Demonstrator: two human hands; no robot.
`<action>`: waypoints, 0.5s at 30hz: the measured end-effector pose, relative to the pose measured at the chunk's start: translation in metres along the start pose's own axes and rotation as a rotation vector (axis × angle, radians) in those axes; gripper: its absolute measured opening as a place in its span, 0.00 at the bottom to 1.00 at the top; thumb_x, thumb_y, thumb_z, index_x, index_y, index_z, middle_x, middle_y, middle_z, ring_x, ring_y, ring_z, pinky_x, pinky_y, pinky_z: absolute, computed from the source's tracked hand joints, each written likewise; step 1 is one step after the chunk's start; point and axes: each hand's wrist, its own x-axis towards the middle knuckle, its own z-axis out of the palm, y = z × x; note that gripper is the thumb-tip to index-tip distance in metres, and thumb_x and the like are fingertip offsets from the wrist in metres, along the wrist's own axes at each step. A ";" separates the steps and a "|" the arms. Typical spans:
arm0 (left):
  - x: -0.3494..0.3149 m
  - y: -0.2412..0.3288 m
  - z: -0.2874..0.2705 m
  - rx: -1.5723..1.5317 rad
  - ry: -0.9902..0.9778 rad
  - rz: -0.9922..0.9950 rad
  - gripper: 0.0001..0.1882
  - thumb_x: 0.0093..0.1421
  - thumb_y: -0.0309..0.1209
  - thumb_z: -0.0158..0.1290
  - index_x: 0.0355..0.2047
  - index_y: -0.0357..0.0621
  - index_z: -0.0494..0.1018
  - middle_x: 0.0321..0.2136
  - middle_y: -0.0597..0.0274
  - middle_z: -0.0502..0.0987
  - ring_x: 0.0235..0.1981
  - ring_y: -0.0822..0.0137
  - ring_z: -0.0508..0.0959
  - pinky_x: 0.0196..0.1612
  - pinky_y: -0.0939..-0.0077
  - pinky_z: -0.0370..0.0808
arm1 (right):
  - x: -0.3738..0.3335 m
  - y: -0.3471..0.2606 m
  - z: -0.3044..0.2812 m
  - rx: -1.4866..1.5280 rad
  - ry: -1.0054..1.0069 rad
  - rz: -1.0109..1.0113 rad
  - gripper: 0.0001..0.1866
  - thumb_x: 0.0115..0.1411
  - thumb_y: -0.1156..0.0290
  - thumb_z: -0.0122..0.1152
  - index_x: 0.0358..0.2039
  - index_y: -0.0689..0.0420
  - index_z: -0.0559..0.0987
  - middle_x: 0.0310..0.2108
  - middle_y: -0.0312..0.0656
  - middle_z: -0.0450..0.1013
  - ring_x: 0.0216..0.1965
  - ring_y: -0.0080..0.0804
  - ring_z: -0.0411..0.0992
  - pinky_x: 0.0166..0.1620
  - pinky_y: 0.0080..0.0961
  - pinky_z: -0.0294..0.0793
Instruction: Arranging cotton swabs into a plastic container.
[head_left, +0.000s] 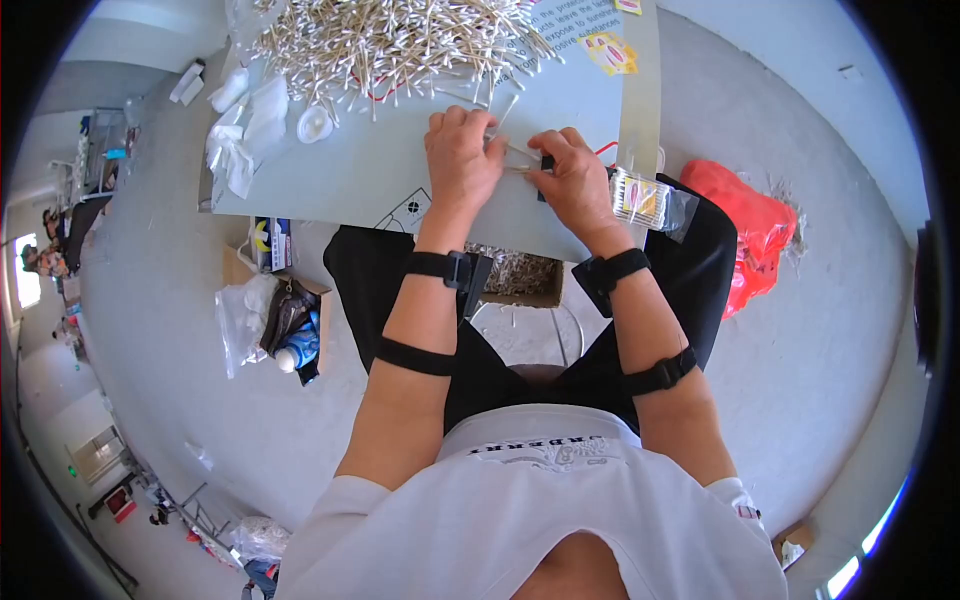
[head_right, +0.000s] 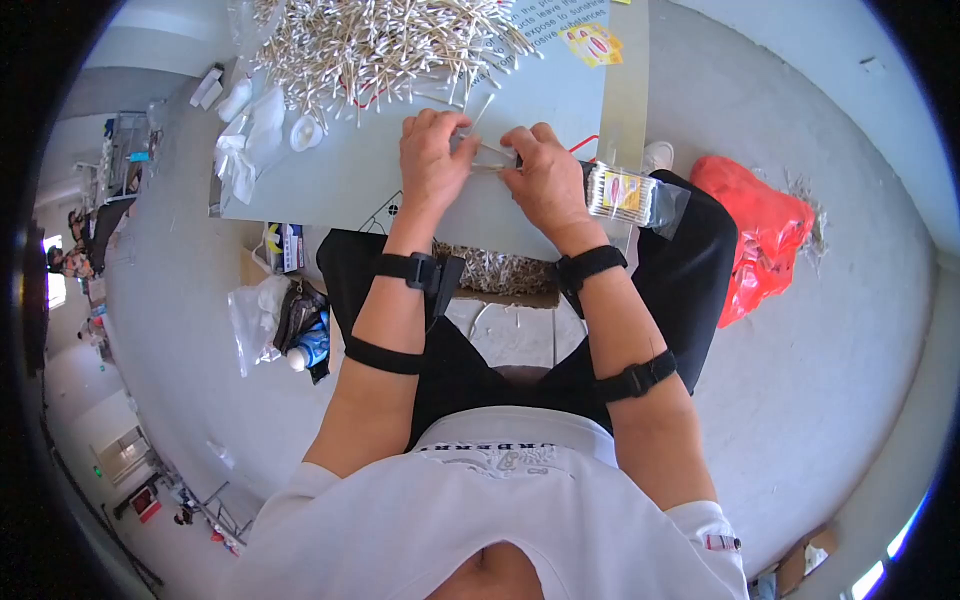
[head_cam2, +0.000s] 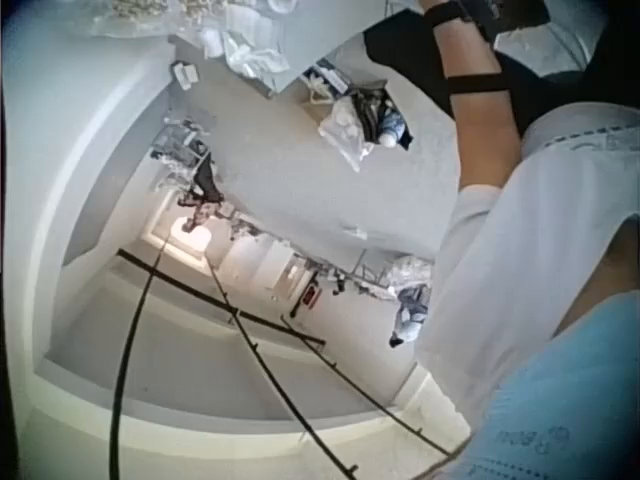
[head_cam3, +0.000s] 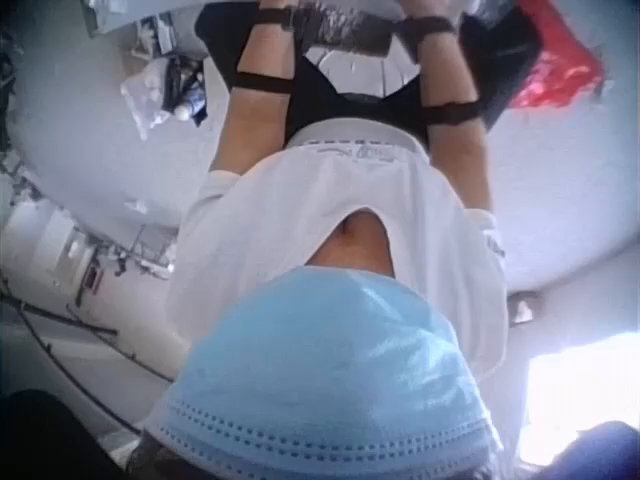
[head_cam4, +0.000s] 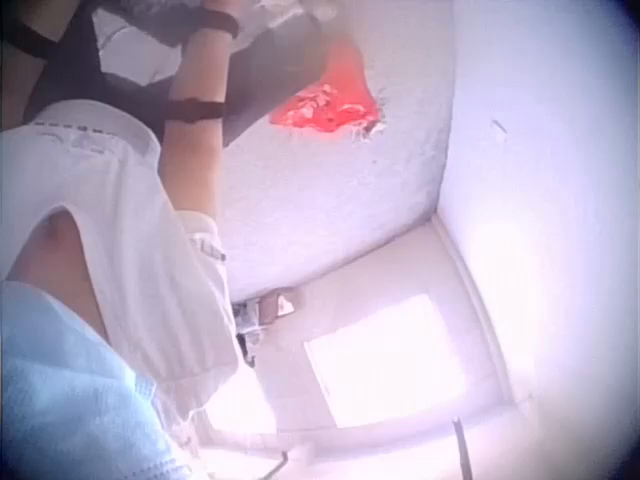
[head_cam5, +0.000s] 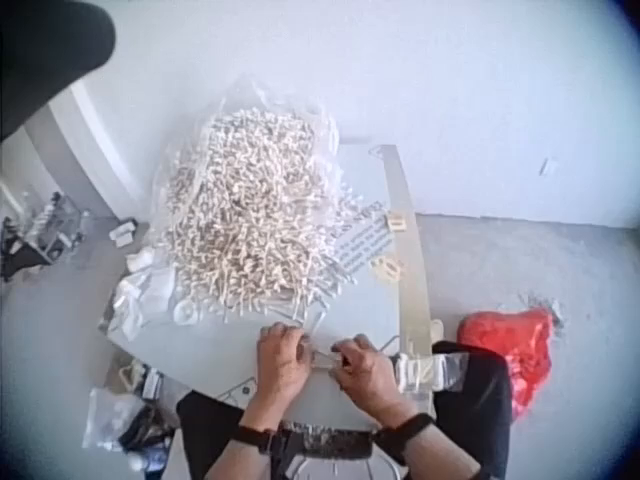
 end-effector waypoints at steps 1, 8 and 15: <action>0.001 0.002 0.001 0.048 -0.016 0.015 0.10 0.44 0.28 0.62 0.29 0.48 0.76 0.31 0.62 0.71 0.40 0.57 0.70 0.44 0.59 0.67 | 0.000 -0.005 -0.001 0.011 0.044 0.001 0.31 0.44 0.73 0.69 0.52 0.48 0.72 0.39 0.46 0.70 0.34 0.46 0.75 0.38 0.37 0.76; -0.006 0.006 -0.010 0.072 -0.217 -0.033 0.05 0.45 0.26 0.61 0.25 0.46 0.77 0.29 0.62 0.72 0.38 0.56 0.71 0.44 0.61 0.68 | 0.009 -0.010 -0.008 -0.123 0.018 -0.042 0.20 0.42 0.72 0.71 0.39 0.51 0.79 0.36 0.45 0.69 0.33 0.46 0.74 0.36 0.38 0.75; 0.025 -0.022 -0.013 0.122 0.074 0.001 0.15 0.44 0.23 0.60 0.35 0.47 0.76 0.35 0.59 0.71 0.43 0.53 0.69 0.46 0.58 0.67 | 0.006 -0.012 -0.007 -0.001 -0.009 -0.003 0.11 0.45 0.74 0.69 0.30 0.57 0.76 0.28 0.44 0.69 0.30 0.42 0.73 0.34 0.33 0.72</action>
